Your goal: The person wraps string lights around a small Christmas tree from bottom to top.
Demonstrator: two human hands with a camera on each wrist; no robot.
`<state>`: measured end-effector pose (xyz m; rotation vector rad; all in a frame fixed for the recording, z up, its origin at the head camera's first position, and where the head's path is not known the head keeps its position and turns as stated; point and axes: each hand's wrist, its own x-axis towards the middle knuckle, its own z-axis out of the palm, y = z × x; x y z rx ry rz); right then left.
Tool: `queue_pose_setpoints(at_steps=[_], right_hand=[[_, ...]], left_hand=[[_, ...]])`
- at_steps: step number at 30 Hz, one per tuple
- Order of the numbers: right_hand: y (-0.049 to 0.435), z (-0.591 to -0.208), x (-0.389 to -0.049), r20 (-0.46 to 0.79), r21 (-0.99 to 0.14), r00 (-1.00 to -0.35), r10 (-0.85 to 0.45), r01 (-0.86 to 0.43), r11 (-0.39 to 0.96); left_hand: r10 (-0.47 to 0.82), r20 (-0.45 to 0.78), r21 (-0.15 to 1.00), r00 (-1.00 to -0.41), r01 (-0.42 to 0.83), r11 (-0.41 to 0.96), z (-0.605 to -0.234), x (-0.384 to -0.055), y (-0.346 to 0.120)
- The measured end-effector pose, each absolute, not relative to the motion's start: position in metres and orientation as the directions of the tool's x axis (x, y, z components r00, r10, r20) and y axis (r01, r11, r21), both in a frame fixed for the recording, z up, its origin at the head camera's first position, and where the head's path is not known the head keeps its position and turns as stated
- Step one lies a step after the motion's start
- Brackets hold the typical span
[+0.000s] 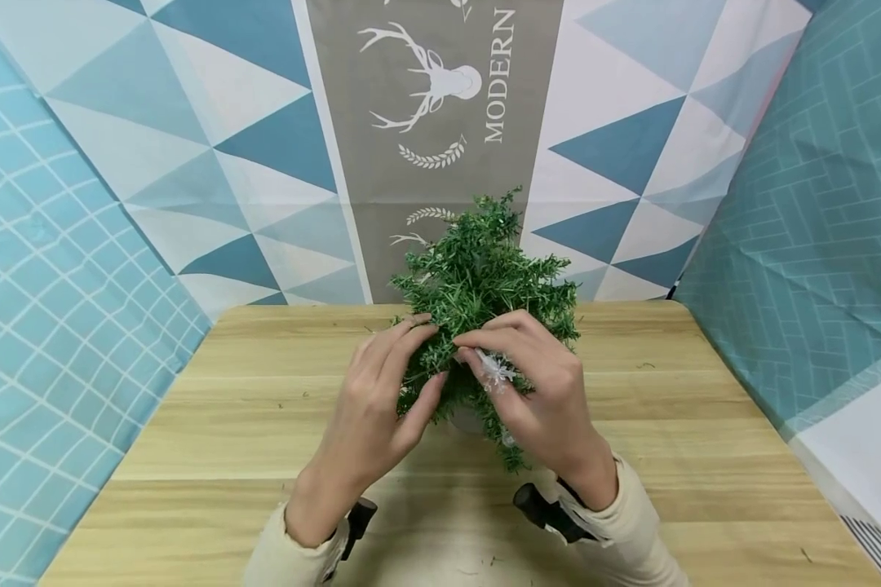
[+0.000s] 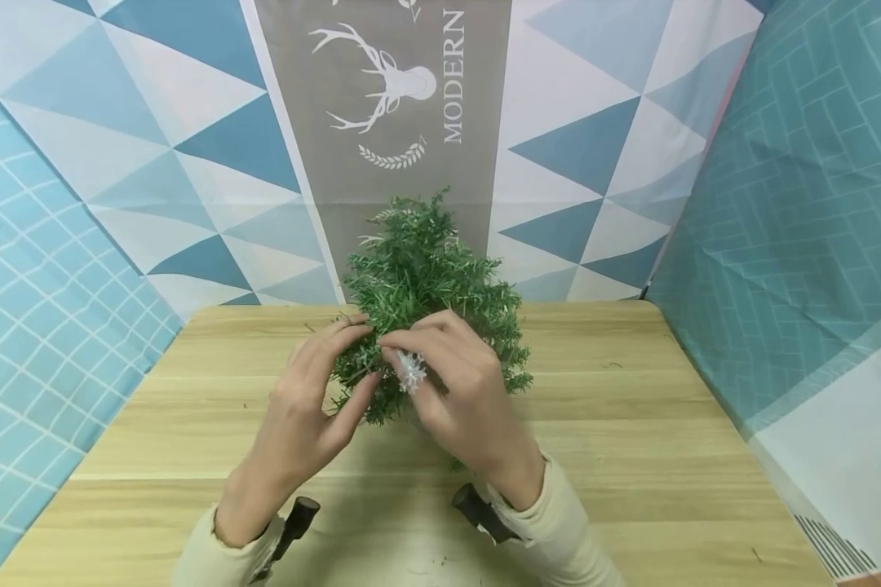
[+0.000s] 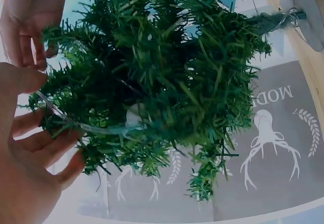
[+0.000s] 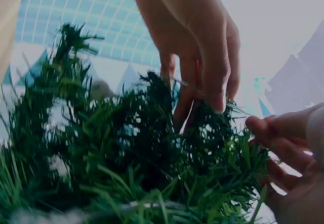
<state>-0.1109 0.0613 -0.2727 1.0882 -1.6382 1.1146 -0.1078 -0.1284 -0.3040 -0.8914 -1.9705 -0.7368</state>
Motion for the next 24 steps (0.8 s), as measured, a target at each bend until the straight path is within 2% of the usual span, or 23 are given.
queue_pose_setpoints(at_steps=[5, 9, 12, 16, 20, 24], right_hand=[[0.061, -0.270, -0.111, 0.971, -0.231, -0.239, -0.028, -0.959, 0.166], [0.064, -0.271, -0.111, 0.953, -0.300, -0.302, 0.006, -0.945, 0.127], [0.067, -0.272, -0.111, 0.933, -0.343, -0.352, -0.070, -0.933, 0.110], [0.069, -0.275, -0.110, 0.890, -0.358, -0.380, -0.253, -0.925, 0.131], [0.065, -0.277, -0.106, 0.833, -0.327, -0.362, -0.418, -0.932, 0.157], [0.062, -0.276, -0.103, 0.829, -0.287, -0.339, -0.445, -0.941, 0.182]], left_hand=[[0.325, 0.867, 0.129, -0.376, 0.801, 0.584, -0.305, -0.111, -0.130], [0.361, 0.851, 0.094, -0.381, 0.788, 0.608, -0.305, -0.111, -0.132], [0.408, 0.821, 0.069, -0.398, 0.779, 0.623, -0.304, -0.109, -0.135], [0.437, 0.792, 0.088, -0.427, 0.788, 0.609, -0.298, -0.105, -0.144], [0.358, 0.832, 0.116, -0.425, 0.763, 0.636, -0.290, -0.101, -0.153], [0.274, 0.862, 0.147, -0.426, 0.728, 0.670, -0.287, -0.101, -0.153]])
